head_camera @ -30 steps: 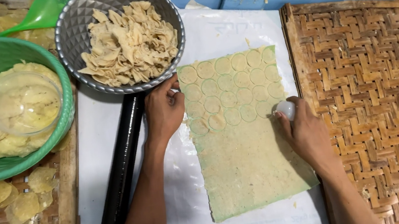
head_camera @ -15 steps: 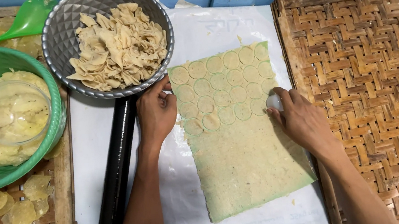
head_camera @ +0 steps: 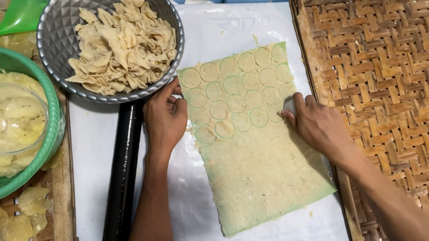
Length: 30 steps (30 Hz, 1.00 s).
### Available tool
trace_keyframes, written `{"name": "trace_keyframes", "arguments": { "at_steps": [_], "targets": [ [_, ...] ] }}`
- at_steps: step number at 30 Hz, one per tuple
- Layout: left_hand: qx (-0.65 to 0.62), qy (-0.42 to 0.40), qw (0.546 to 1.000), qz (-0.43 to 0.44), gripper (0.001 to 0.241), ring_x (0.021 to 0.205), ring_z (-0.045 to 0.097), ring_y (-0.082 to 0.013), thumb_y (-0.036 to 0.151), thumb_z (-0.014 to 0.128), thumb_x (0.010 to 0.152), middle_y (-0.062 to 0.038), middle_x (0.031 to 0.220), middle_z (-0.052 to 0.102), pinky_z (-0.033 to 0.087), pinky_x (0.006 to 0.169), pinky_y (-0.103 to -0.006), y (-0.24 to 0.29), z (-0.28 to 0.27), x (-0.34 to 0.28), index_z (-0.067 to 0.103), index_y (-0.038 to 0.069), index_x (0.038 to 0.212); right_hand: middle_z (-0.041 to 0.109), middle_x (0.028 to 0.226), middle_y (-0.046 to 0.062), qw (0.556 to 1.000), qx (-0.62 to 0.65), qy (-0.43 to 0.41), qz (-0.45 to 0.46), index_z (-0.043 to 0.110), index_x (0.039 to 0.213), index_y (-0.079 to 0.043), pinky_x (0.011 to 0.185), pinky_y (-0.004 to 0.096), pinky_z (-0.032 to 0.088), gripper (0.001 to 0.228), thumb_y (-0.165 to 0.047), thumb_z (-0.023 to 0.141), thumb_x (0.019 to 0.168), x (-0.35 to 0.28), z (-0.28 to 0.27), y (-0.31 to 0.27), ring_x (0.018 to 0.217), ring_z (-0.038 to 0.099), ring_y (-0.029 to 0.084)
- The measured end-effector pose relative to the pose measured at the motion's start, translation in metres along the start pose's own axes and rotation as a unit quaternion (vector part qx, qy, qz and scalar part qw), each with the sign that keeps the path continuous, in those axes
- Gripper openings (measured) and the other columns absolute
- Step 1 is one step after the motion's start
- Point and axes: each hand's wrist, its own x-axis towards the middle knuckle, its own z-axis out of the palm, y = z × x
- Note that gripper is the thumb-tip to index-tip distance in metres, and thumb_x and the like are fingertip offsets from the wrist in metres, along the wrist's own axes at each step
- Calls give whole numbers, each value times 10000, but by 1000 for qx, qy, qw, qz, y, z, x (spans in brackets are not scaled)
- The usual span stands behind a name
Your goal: Using a small circular mold to stamp out uniform circles from a flat sheet of food dough.
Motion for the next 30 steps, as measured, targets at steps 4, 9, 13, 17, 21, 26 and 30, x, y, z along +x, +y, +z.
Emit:
{"name": "trace_keyframes", "arguments": {
  "at_steps": [4,9,13,17,21,26,30],
  "targets": [
    [5,10,1000,9,447,750,717,-277,84,599,774,-129,944,768,574,625,-339,2,1,1,753,55,1193,656,953,155,999,-18,38,21,455,1241,-115,649,427,605,467,-495,217,1111,0,8,-5,760,763,353],
    [-2,7,1000,-5,450,767,726,-255,106,592,765,-112,944,774,582,633,-336,5,0,0,757,57,1181,664,982,194,999,-8,34,19,437,1215,-118,704,530,599,482,-533,230,1083,-2,3,-8,809,760,448],
    [-13,14,1000,-16,454,787,731,-232,112,597,762,-106,951,776,586,640,-308,5,3,0,757,58,1183,676,1009,213,998,49,35,32,419,1246,-127,738,577,587,518,-583,252,1066,-5,-9,-14,871,750,480],
    [18,2,999,-46,440,849,733,-294,140,572,783,-106,936,771,585,727,-405,11,0,-2,750,64,1179,690,914,341,950,285,80,101,431,1440,-1,853,653,518,541,-419,366,1102,-3,-46,-26,931,687,576],
    [54,-23,996,-73,341,812,734,-281,158,578,807,-55,860,758,580,730,-398,15,-3,-5,782,113,1076,630,1202,391,890,427,106,121,549,1480,-62,1037,634,403,701,-580,466,1016,40,-36,6,1221,546,575],
    [75,-55,992,-80,336,807,734,-263,197,580,804,-39,865,747,572,750,-396,12,-6,-6,791,127,1056,617,739,196,825,523,91,192,745,1093,-81,629,448,535,612,-652,660,888,98,3,29,683,671,298],
    [53,-82,993,-63,396,800,732,-290,177,583,762,-93,891,744,577,757,-416,16,-11,-7,788,74,1085,493,661,72,734,664,49,135,570,1066,-8,423,280,292,457,-461,528,1029,79,-24,17,507,447,140]
  ]
}}
